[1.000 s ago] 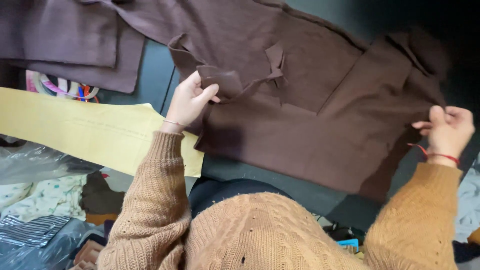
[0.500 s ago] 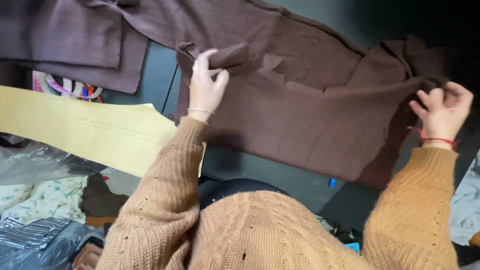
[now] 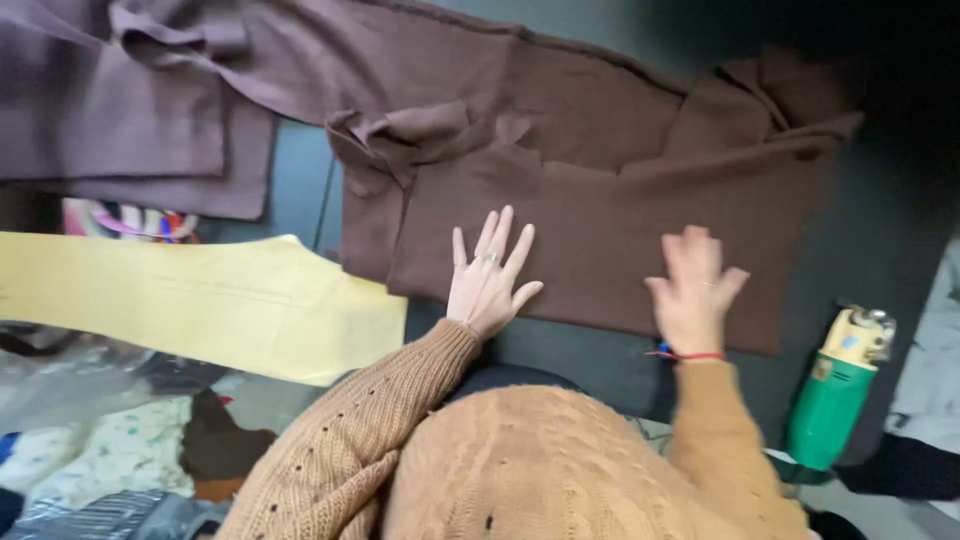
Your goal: Marking and cutting brown fabric pieces using paper patterns and an electric rotary cutter on a work table.
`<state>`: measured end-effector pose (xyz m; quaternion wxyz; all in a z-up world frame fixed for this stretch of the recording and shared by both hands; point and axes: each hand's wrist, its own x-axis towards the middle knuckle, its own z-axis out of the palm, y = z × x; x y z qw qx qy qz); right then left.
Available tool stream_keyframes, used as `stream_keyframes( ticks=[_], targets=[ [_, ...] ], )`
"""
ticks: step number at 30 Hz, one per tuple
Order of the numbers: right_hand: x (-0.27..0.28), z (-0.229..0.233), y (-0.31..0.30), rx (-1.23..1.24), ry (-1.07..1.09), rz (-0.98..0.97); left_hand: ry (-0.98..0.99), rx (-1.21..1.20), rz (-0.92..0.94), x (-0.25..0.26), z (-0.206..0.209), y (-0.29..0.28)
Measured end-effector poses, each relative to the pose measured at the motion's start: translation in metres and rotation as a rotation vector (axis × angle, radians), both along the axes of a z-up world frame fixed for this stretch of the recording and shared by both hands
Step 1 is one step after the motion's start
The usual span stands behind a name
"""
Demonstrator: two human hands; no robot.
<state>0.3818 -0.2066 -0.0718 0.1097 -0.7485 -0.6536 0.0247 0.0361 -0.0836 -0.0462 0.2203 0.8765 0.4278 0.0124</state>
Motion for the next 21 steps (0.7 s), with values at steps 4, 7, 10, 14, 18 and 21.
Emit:
stream_keyframes(
  ticks=[4,7,10,14,18,21],
  targets=[
    [0.042,0.037,-0.051,-0.063,-0.23,-0.196,-0.148,0.139,0.137,-0.051,0.0,-0.026],
    [0.046,0.041,-0.113,0.111,0.066,-0.274,-0.356,0.189,0.225,-0.11,0.055,-0.052],
    [0.002,0.053,-0.136,-0.068,0.271,-0.373,-0.22,0.127,0.229,-0.18,0.038,-0.09],
    [-0.005,0.022,-0.152,-0.243,0.192,-0.38,0.324,-0.031,0.274,-0.25,0.018,-0.113],
    [-0.01,0.02,-0.136,-0.193,0.267,-0.323,0.144,0.171,0.452,-0.292,0.025,-0.106],
    [-0.017,0.033,-0.121,-0.227,0.318,-0.353,-0.107,0.25,0.51,-0.292,0.066,-0.098]
  ],
)
